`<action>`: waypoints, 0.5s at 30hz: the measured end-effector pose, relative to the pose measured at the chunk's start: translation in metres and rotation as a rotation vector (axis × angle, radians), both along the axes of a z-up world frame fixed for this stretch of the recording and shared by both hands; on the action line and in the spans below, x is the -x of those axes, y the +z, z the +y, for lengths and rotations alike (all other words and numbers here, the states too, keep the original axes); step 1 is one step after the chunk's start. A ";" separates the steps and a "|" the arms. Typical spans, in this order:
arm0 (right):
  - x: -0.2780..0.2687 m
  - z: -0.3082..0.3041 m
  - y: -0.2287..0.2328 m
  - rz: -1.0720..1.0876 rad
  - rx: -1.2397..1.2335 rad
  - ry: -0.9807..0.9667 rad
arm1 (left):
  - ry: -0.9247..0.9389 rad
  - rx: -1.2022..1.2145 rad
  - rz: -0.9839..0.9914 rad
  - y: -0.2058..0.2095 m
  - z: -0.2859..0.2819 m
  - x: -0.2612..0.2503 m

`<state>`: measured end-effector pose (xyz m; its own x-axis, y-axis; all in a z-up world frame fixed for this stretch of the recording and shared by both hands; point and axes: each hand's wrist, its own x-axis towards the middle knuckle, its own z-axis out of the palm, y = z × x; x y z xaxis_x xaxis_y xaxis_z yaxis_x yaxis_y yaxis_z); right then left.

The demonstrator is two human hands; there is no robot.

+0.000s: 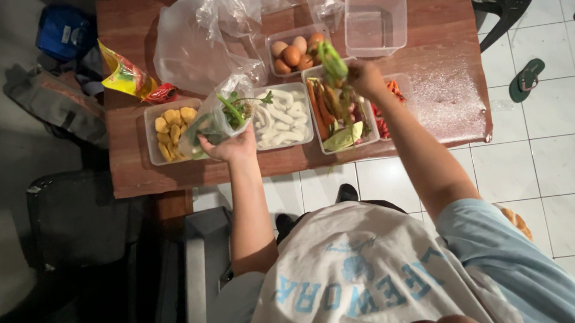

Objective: The person organizes food items by hand into various plastic containers on a table, including placing small items from a bag into one container and sorting vegetables into others.

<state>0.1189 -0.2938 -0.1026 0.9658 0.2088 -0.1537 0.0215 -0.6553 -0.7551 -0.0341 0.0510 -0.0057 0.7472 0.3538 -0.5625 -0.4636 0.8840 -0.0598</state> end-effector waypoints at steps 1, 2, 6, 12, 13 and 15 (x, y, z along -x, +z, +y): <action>-0.002 -0.004 0.011 0.035 -0.117 -0.003 | -0.006 -0.005 0.003 0.001 -0.001 -0.001; -0.003 -0.009 0.024 0.034 -0.116 -0.003 | -0.010 -0.010 0.007 0.001 -0.001 -0.001; -0.010 -0.020 0.072 0.170 -0.611 -0.101 | -0.023 -0.024 -0.054 0.003 -0.004 -0.003; -0.021 -0.022 0.099 -0.027 -0.850 0.032 | -0.060 -0.029 -0.089 0.008 -0.009 -0.008; -0.020 -0.021 0.103 -0.087 -0.885 0.101 | -0.066 -0.031 -0.081 0.008 -0.009 -0.008; -0.012 -0.016 0.113 -0.051 -0.986 0.091 | -0.071 -0.033 -0.075 0.008 -0.010 -0.009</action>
